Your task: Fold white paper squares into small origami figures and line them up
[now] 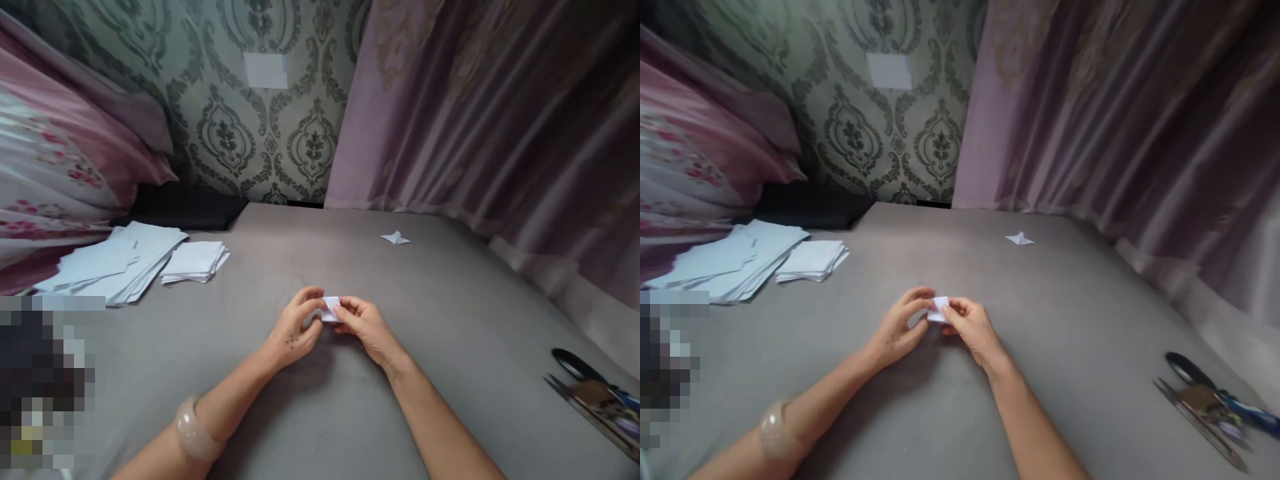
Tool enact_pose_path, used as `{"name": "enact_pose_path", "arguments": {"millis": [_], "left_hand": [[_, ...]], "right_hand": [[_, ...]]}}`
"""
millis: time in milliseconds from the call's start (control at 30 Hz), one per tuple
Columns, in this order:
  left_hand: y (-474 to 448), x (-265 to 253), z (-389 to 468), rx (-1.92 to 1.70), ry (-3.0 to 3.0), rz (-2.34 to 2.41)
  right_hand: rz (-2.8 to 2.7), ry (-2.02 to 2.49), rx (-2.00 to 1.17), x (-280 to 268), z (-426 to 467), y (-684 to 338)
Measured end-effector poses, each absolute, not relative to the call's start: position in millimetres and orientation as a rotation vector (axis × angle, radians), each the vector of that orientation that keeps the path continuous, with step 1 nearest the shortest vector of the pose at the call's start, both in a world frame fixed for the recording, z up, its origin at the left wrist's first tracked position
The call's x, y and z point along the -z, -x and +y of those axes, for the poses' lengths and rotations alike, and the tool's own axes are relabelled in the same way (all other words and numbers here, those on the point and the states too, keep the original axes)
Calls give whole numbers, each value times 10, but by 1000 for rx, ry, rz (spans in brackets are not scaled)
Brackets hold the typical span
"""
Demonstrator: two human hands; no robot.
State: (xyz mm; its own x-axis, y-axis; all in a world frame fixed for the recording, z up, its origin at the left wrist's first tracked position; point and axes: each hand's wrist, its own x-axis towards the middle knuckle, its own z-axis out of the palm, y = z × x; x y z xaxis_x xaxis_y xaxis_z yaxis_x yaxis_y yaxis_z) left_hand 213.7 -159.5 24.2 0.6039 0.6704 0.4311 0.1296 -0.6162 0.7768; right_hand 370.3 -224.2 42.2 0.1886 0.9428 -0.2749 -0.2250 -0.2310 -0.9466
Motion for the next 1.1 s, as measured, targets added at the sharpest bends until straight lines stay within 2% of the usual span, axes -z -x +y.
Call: {"name": "enact_pose_path", "arguments": {"millis": [267,900,1100], "left_hand": [[-2096,-394,-1645,-836,-2083,665],[-2196,-238,-1583,-883,-1677,682],[-2190,-269,-1581,-764,-1375,638]], "right_hand": [[-834,1308,-1295,-400,-2249,-3716],[-890,1346,-1276,-393,-2261,-3733],[-770,1212,-1466,-352,-2237,-3756]]}}
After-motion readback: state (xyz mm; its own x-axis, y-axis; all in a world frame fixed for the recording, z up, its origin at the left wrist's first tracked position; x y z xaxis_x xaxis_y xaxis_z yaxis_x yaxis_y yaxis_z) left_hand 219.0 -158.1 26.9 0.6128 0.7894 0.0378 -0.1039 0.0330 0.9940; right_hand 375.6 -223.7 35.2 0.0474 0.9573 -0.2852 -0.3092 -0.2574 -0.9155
